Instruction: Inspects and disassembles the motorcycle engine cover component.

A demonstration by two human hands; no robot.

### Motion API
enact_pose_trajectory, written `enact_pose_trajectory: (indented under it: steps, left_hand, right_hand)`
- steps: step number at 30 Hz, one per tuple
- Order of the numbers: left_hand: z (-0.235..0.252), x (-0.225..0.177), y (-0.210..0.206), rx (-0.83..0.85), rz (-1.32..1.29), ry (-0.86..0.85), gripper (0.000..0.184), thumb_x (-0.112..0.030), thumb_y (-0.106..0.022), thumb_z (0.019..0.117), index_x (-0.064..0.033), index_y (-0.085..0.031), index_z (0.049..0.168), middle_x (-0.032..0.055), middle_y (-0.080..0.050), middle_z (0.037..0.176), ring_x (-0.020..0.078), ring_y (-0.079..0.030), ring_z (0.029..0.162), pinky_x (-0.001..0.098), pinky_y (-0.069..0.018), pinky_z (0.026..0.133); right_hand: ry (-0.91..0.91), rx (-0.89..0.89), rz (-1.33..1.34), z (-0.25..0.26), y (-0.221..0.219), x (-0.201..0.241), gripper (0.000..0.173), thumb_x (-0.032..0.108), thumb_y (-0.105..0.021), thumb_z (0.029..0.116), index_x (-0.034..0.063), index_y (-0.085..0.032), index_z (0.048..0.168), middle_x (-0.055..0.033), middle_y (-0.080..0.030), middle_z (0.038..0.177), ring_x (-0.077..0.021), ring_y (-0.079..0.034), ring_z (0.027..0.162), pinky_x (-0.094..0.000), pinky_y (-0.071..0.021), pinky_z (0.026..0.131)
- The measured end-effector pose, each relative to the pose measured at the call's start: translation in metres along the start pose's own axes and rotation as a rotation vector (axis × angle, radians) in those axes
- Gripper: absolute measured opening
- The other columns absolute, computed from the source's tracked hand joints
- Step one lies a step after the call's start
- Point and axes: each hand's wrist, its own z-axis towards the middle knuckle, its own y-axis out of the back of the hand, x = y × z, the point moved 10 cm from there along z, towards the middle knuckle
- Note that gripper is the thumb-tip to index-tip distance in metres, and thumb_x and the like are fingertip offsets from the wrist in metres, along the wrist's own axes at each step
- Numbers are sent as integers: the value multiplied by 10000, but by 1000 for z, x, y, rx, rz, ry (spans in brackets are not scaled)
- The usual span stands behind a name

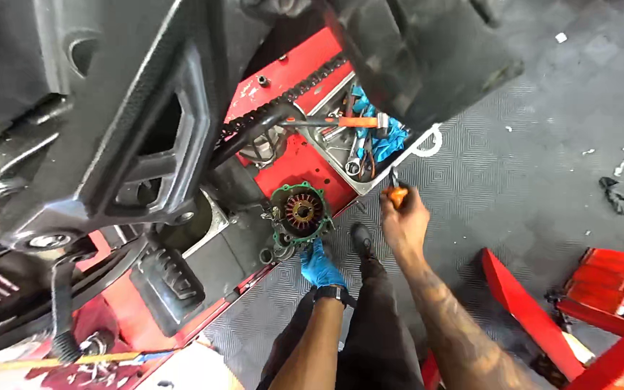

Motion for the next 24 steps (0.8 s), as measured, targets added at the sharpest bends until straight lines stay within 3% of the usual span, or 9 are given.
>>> enact_pose_trajectory:
  steps: [3, 7, 11, 15, 17, 19, 24]
  left_hand:
    - [-2, 7, -2, -28, -163, 45, 290, -192, -735, 962, -11, -674, 1181, 132, -705, 1034, 214, -669, 884, 404, -564, 829]
    - [1, 10, -5, -64, -268, 146, 225, -190, -612, 1036, -8, -644, 1164, 74, -635, 920, 133, -600, 752, 292, -538, 739]
    - [11, 24, -8, 2, -181, 165, 296, -299, -568, 1060, -34, -672, 1140, 72, -635, 921, 138, -578, 756, 315, -515, 716]
    - [-4, 19, -5, 53, -117, 94, 407, -350, -670, 1005, -31, -666, 1256, 159, -699, 1182, 255, -656, 1080, 471, -521, 978]
    - [-3, 19, -9, 3, -167, 99, 368, -301, -746, 956, -26, -699, 1196, 154, -716, 1158, 256, -673, 1074, 473, -536, 969]
    - [-3, 19, -17, -19, -268, 141, 381, -293, -775, 931, -18, -696, 1182, 153, -712, 1146, 254, -668, 1050, 460, -535, 958]
    - [0, 17, -27, -39, -276, 266, 366, -321, -792, 907, -17, -732, 1102, 160, -722, 1041, 274, -666, 955, 494, -536, 874]
  right_hand:
    - [22, 80, -215, 55, -7, 21, 330, 317, -655, 958, 156, -654, 1246, -131, -721, 874, -365, -707, 792, -637, -529, 663]
    - [22, 202, -323, 98, -19, 29, 360, 350, -651, 955, 168, -638, 1266, -183, -723, 974, -426, -705, 910, -681, -521, 733]
    - [40, 238, -416, 112, -25, 32, 394, 353, -639, 960, 160, -618, 1302, -215, -717, 1010, -461, -698, 952, -690, -520, 746]
    - [71, 297, -515, 121, -36, 31, 414, 351, -636, 974, 143, -598, 1331, -261, -701, 1034, -500, -685, 968, -704, -518, 752]
    - [144, 317, -591, 123, -42, 32, 405, 324, -621, 978, 117, -595, 1326, -269, -700, 1045, -506, -681, 998, -702, -526, 767]
    - [285, 327, -646, 128, -50, 40, 398, 277, -626, 980, 81, -604, 1325, -274, -689, 1106, -522, -634, 1107, -702, -513, 850]
    - [594, 341, -734, 118, -53, 43, 462, 305, -660, 965, 88, -605, 1369, -274, -631, 1298, -521, -470, 1349, -739, -379, 1034]
